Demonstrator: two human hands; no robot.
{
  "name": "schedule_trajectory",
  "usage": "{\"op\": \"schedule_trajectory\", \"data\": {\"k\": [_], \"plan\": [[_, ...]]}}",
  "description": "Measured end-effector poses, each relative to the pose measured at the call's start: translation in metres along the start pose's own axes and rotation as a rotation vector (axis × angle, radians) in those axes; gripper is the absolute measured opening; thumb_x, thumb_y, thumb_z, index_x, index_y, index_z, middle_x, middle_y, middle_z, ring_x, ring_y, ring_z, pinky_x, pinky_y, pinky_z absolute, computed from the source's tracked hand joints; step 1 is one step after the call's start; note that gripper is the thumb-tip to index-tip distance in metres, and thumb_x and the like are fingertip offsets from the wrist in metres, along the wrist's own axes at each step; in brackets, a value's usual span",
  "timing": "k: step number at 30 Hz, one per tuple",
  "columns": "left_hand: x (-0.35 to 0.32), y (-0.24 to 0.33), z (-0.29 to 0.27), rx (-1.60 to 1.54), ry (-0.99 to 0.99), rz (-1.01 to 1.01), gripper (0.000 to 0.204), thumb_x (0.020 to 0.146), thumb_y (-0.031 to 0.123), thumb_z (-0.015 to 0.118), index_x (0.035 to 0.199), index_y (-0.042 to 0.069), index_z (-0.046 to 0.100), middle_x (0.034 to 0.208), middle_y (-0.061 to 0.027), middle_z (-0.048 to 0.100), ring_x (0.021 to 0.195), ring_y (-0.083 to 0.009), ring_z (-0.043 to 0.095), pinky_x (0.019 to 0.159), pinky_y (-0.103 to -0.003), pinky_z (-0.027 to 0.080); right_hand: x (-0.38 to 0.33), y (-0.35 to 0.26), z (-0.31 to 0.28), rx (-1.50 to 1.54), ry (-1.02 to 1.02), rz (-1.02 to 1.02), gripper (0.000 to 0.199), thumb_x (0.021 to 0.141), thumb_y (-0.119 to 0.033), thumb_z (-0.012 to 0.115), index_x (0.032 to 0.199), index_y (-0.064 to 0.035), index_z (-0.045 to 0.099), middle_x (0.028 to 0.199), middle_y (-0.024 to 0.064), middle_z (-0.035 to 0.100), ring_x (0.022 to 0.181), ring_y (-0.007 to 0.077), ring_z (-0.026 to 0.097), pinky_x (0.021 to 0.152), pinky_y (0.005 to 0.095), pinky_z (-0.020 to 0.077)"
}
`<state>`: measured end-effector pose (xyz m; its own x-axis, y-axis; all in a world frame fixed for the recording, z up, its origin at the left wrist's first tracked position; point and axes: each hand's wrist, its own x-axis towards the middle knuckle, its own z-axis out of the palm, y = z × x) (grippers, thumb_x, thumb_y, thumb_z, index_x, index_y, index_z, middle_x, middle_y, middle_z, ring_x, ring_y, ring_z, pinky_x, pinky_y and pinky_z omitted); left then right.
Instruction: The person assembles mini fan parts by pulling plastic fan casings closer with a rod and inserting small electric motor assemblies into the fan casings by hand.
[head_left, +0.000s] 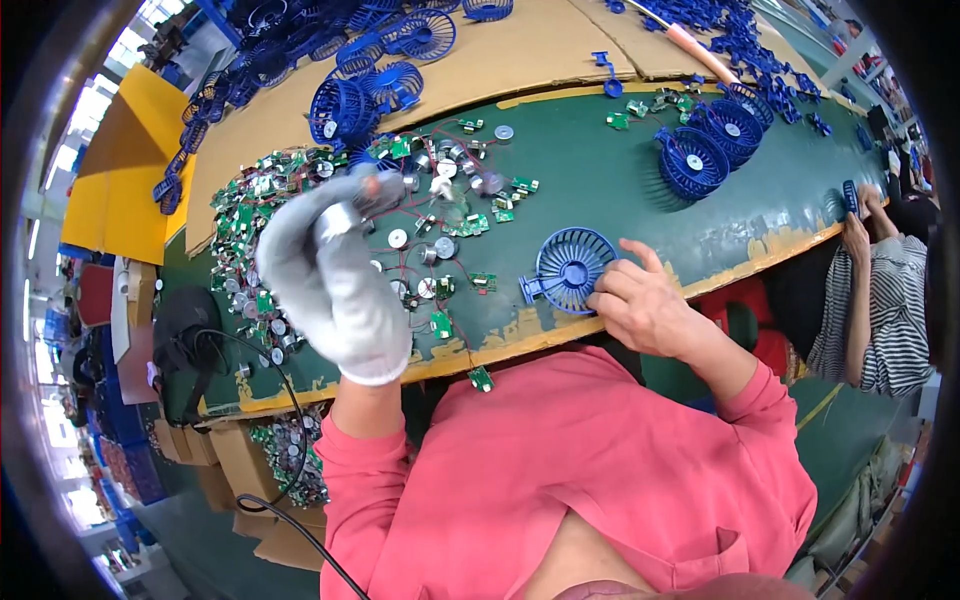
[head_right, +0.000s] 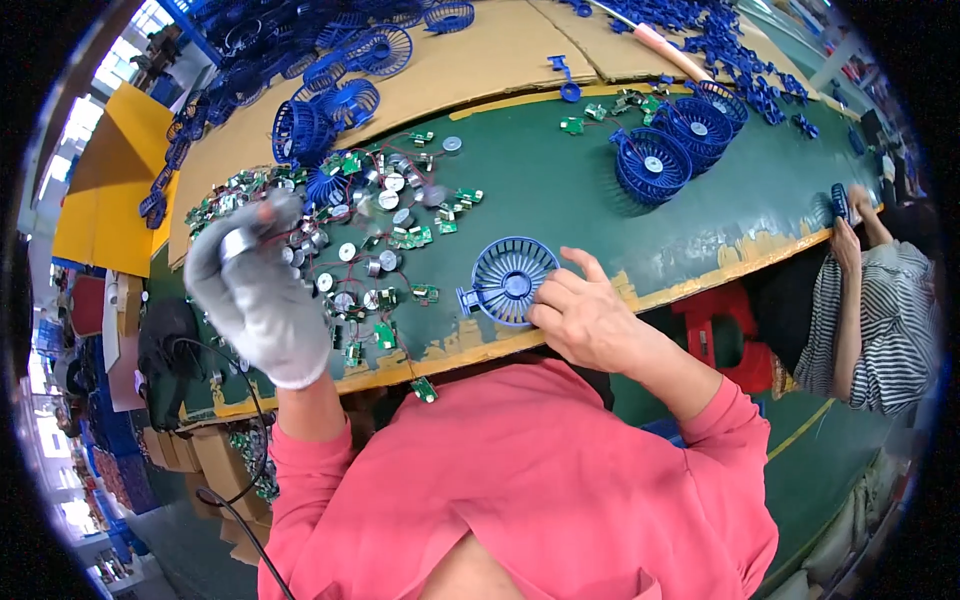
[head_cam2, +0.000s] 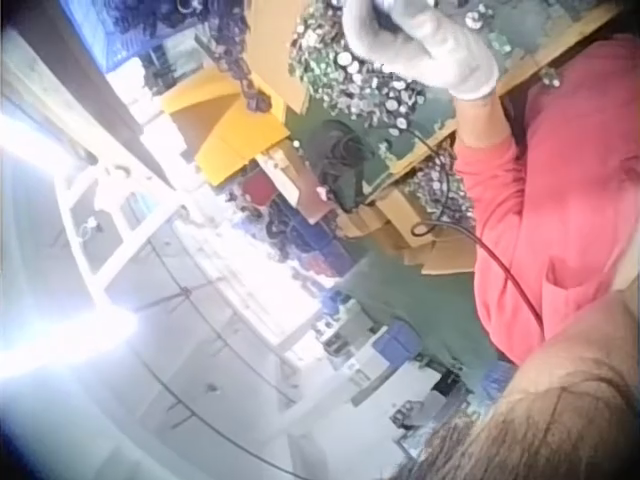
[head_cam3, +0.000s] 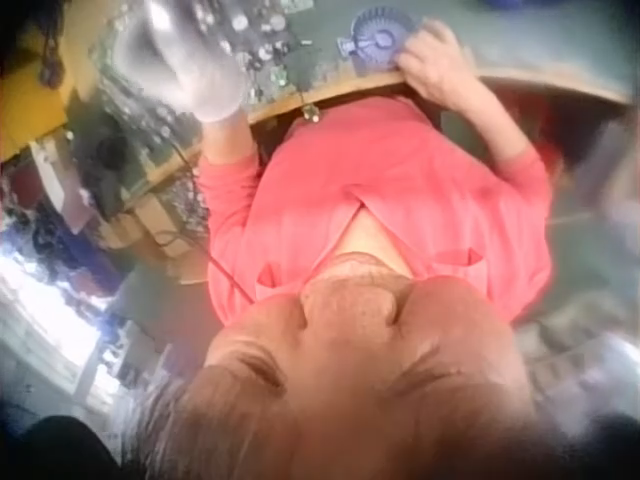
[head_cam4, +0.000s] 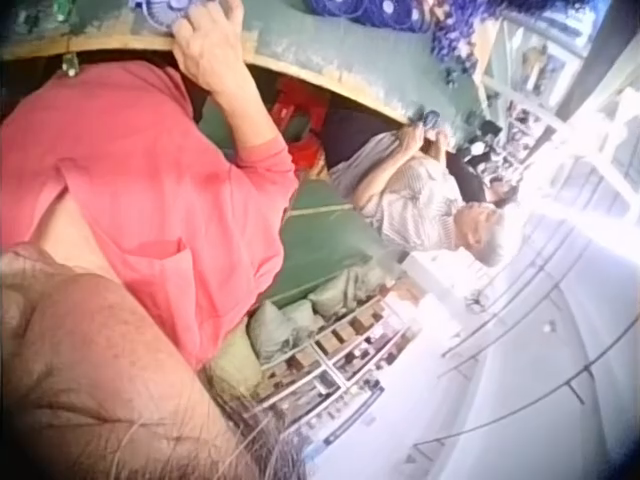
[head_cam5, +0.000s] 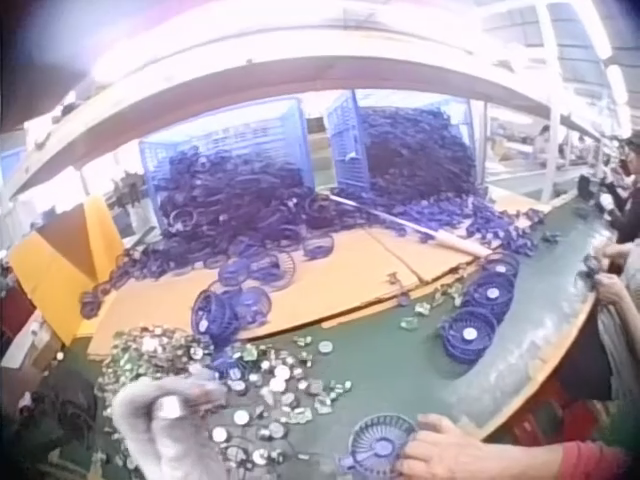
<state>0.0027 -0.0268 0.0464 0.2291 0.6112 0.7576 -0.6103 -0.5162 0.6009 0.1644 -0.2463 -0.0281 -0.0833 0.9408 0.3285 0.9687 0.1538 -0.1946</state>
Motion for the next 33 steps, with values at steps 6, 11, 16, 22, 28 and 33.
{"op": "schedule_trajectory", "data": {"k": [6,11,16,22,28,33], "plan": [[-0.028,-0.040,-0.018,0.741,-0.624,-0.497,0.016,0.086,0.013,0.060,0.100,0.005,0.061,0.094,-0.0132,0.064,0.082,-0.0249,0.064,0.073,-0.033,0.049,0.001,-0.004,0.003,0.017,0.014,-0.016,0.020,0.068,-0.008,0.068,0.087,-0.0087,0.061,0.084,0.0027,0.056,0.087,0.0213,0.057,0.100,0.0525,0.0350],[0.009,-0.008,-0.007,0.382,-0.270,-0.136,0.015,0.092,0.014,0.056,0.101,0.004,0.060,0.092,-0.0085,0.065,0.082,-0.0187,0.062,0.073,-0.031,0.049,-0.003,-0.005,0.005,0.077,0.061,0.010,0.021,0.069,-0.016,0.074,0.084,-0.0094,0.061,0.081,0.0027,0.055,0.083,0.0213,0.057,0.099,0.0525,0.0357],[0.036,0.010,0.001,0.088,-0.083,0.305,0.038,0.095,0.028,0.050,0.121,0.001,0.043,0.102,-0.0202,0.062,0.092,-0.0319,0.063,0.088,-0.047,0.051,-0.006,0.001,0.013,0.087,0.115,0.000,0.026,0.068,-0.025,0.077,0.079,-0.0097,0.060,0.077,0.0025,0.054,0.078,0.0214,0.056,0.098,0.0523,0.0360],[-0.012,0.021,0.024,-0.064,-0.121,-0.351,0.020,0.094,0.017,0.054,0.106,0.002,0.049,0.091,-0.0121,0.063,0.068,-0.0150,0.062,0.076,-0.033,0.051,-0.008,0.002,0.011,0.087,0.143,-0.009,0.032,0.068,-0.033,0.077,0.082,-0.0098,0.060,0.078,0.0022,0.055,0.078,0.0217,0.057,0.097,0.0518,0.0365],[-0.049,0.020,0.031,0.541,-0.808,-0.262,0.024,0.076,0.014,0.070,0.095,0.006,0.058,0.080,-0.0065,0.059,0.069,-0.0196,0.059,0.059,-0.031,0.047,0.019,-0.018,-0.005,0.286,0.370,0.081,0.068,0.072,-0.046,0.071,0.123,-0.0030,0.056,0.087,0.0074,0.059,0.080,0.0256,0.056,0.078,0.0383,0.0424],[-0.073,0.001,0.030,0.694,-1.012,0.025,0.025,0.069,0.021,0.071,0.089,0.011,0.058,0.074,-0.0051,0.056,0.065,-0.0244,0.059,0.056,-0.035,0.047,0.028,-0.034,0.004,0.441,0.335,0.225,0.050,0.073,-0.032,0.074,0.111,-0.0017,0.059,0.086,0.0112,0.059,0.077,0.0290,0.058,0.070,0.0368,0.0466]]}}
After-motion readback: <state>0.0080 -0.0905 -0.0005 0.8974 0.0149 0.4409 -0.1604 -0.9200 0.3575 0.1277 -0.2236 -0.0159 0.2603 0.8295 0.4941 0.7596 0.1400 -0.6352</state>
